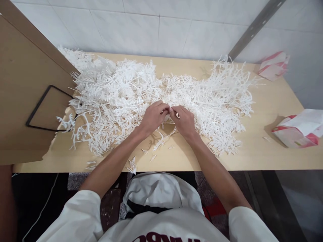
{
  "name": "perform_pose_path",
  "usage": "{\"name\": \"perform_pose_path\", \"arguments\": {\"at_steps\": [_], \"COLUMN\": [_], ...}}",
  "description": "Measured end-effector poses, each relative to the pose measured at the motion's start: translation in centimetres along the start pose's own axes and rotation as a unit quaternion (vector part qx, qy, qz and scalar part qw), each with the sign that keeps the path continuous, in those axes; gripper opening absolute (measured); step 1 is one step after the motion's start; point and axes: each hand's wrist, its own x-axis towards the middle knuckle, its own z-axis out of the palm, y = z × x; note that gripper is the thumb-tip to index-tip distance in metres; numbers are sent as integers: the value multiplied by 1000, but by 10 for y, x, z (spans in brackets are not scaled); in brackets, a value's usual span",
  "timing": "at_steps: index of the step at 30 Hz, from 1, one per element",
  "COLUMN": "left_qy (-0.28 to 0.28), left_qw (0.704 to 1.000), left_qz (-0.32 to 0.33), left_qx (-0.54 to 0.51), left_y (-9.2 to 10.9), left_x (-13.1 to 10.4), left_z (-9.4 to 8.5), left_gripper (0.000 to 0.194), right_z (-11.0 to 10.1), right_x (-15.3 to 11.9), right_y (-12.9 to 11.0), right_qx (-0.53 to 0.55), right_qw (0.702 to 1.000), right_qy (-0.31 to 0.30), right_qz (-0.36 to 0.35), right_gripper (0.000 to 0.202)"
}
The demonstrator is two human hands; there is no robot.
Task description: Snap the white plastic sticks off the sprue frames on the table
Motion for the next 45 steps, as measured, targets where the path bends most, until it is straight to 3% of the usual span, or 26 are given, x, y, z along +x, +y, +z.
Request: {"name": "perform_pose_path", "arguments": {"at_steps": [4, 7, 10, 15, 19, 26, 33, 38, 41, 45], "left_qy": [-20, -26, -18, 35, 31, 38, -6, -39, -46, -58], "left_qw": [999, 997, 991, 983, 987, 990, 983, 992, 997, 964], "left_qz": [41, 23, -14, -63, -43, -56, -34, -4, 57, 143], "left_qx": [-9, -76, -135, -168, -150, -122, -182, -124, 16, 215], "left_y": [0, -3, -6, -10, -9, -4, -7, -3, -3, -8], "left_x": [0, 1, 3, 5, 3, 0, 1, 1, 0, -1], "left_z": [-1, -1, 2, 4, 4, 6, 8, 6, 5, 1], "left_gripper": [20, 18, 12, 7, 8, 10, 11, 10, 9, 20], "right_z": [3, -1, -6, -9, -7, -12, -13, -10, -8, -7], "right_x": [-2, -1, 3, 9, 9, 9, 9, 7, 6, 6], "right_y": [1, 1, 0, 0, 2, -1, 4, 6, 5, 5], "right_qx": [-24, 74, 201, 297, 275, 192, 119, 59, 2, -34], "right_qw": [1000, 996, 970, 940, 945, 978, 991, 997, 997, 992], "right_qy": [8, 12, 23, -11, -80, -51, -51, -46, -75, -120], "right_qz": [-8, 53, 136, 171, 157, 66, 25, 11, -12, -28], "right_gripper": [38, 37, 34, 34, 38, 44, 43, 39, 39, 32]}}
